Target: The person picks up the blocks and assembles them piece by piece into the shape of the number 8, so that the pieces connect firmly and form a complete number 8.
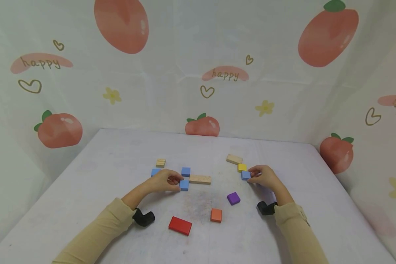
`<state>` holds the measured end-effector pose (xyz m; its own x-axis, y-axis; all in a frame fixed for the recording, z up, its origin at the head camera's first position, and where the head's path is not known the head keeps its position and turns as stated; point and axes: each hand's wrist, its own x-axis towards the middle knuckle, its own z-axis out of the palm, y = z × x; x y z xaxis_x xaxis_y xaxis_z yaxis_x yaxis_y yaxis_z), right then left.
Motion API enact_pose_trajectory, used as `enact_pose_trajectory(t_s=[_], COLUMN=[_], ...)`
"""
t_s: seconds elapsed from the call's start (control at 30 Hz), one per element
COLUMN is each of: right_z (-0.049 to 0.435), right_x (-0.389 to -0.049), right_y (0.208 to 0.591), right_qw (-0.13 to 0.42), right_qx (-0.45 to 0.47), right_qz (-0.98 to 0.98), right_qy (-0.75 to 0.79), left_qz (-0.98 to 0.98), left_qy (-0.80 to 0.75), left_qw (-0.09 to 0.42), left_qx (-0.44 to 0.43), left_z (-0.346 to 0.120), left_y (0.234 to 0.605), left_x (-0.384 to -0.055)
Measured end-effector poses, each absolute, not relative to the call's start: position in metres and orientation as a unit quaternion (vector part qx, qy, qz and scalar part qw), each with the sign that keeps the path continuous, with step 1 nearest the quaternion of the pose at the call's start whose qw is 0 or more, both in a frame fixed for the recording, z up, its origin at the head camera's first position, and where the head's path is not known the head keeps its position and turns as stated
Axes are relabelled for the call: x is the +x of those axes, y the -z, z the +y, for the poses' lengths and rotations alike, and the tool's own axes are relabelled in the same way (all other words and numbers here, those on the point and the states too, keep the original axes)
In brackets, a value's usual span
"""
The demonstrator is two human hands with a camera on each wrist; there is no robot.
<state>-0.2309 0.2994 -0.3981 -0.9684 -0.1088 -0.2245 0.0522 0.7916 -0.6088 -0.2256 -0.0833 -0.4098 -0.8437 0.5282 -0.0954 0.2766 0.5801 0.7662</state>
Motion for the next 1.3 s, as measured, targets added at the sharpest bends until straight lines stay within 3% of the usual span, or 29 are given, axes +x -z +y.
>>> enact_pose_trajectory(t_s=[1.3], right_z=[0.278], right_x=[-0.226], right_y=[0.380], right_qw=[0.085], right_qx=[-0.099], right_qz=[0.931], right_qy=[0.341], left_qz=[0.874], left_qy=[-0.399], left_qw=[0.157], left_qx=[0.228], left_z=[-0.083], left_y=[0.408], left_x=[-0.223])
